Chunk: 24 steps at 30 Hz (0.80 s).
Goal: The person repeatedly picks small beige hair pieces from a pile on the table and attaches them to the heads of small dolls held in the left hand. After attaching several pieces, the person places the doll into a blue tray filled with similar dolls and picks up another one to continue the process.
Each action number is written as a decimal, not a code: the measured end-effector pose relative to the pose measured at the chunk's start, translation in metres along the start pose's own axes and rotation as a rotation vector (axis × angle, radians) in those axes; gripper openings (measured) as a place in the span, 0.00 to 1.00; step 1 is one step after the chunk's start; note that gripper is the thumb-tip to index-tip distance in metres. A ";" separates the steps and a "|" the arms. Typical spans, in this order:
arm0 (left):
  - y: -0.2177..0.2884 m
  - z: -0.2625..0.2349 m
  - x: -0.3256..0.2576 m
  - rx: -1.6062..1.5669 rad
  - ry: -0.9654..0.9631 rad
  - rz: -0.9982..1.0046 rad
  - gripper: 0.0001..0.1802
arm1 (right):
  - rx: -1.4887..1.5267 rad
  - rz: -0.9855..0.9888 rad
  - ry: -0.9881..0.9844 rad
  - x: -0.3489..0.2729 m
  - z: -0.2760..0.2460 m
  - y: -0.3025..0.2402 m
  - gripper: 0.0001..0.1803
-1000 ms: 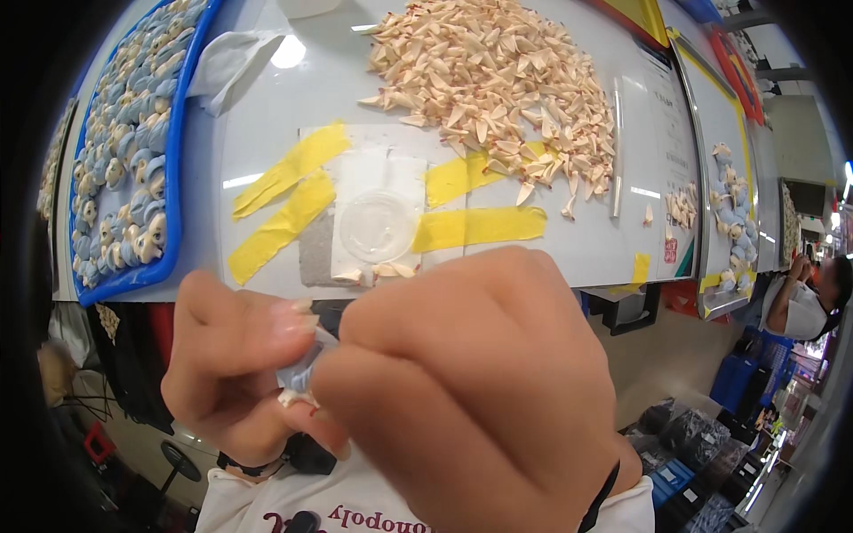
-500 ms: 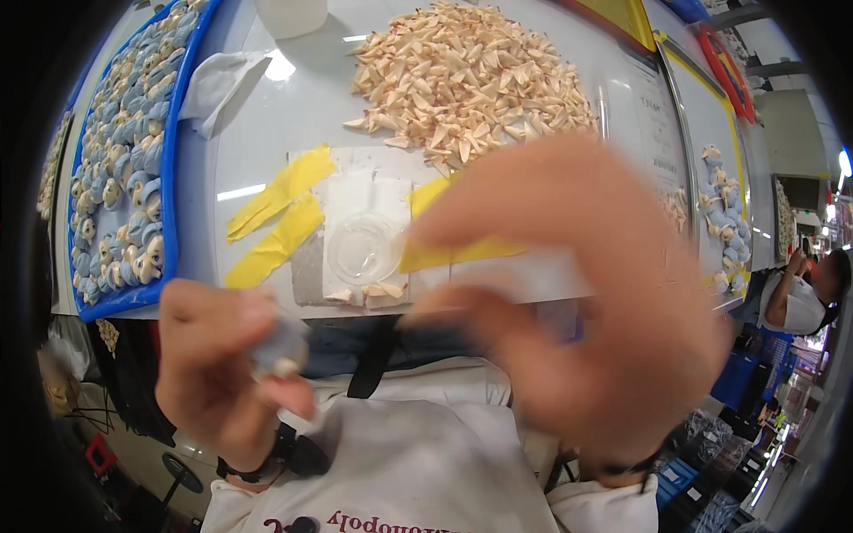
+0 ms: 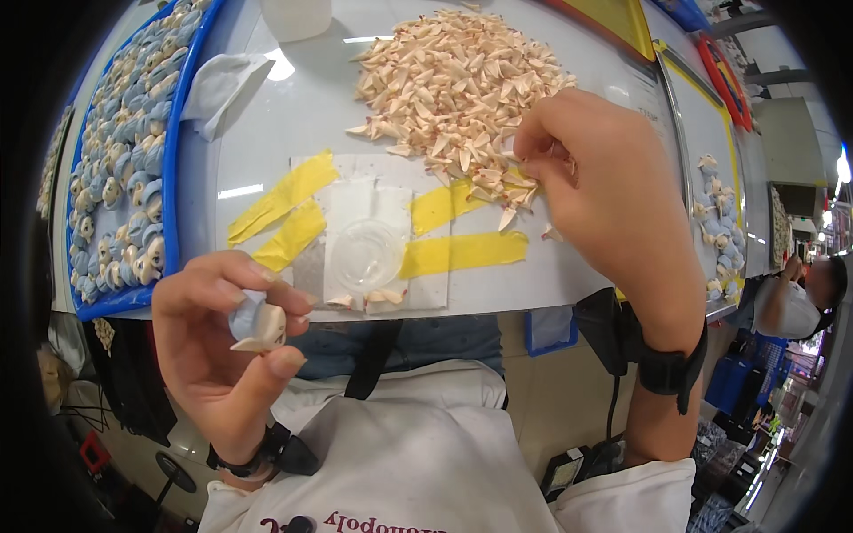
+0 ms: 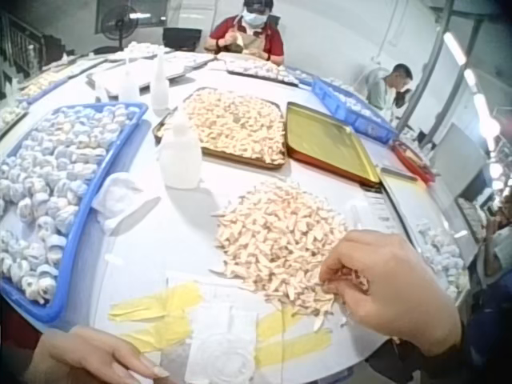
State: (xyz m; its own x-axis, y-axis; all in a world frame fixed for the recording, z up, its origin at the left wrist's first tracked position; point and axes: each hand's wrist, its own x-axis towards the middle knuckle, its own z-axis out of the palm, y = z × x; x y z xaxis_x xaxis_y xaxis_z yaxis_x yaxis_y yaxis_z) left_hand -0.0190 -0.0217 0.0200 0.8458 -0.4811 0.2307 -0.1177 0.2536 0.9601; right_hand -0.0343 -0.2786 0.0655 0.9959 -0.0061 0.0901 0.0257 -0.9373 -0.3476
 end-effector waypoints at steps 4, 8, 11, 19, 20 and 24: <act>0.002 0.003 0.001 0.015 -0.030 -0.002 0.24 | 0.049 -0.003 -0.001 0.001 0.000 0.003 0.05; 0.003 0.002 0.000 0.010 -0.024 -0.013 0.24 | 0.044 0.027 0.066 0.001 -0.004 0.006 0.04; 0.002 0.002 0.000 -0.004 -0.022 -0.020 0.23 | 0.043 0.075 0.125 0.002 -0.008 0.007 0.04; 0.007 0.000 -0.001 -0.082 0.049 -0.088 0.25 | 0.533 0.282 0.256 -0.011 -0.024 -0.007 0.08; 0.008 -0.001 -0.001 -0.079 0.052 -0.093 0.25 | 0.597 0.300 0.238 -0.018 -0.028 -0.010 0.08; 0.003 -0.008 0.003 0.015 -0.106 -0.018 0.26 | 0.847 0.269 0.185 -0.049 -0.022 -0.024 0.14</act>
State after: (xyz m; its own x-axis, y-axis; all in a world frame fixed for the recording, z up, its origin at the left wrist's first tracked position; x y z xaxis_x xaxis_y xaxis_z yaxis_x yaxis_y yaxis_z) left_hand -0.0131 -0.0155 0.0224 0.7880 -0.5720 0.2276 -0.1110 0.2316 0.9664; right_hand -0.0857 -0.2639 0.0899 0.9495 -0.3122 0.0301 -0.0774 -0.3264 -0.9421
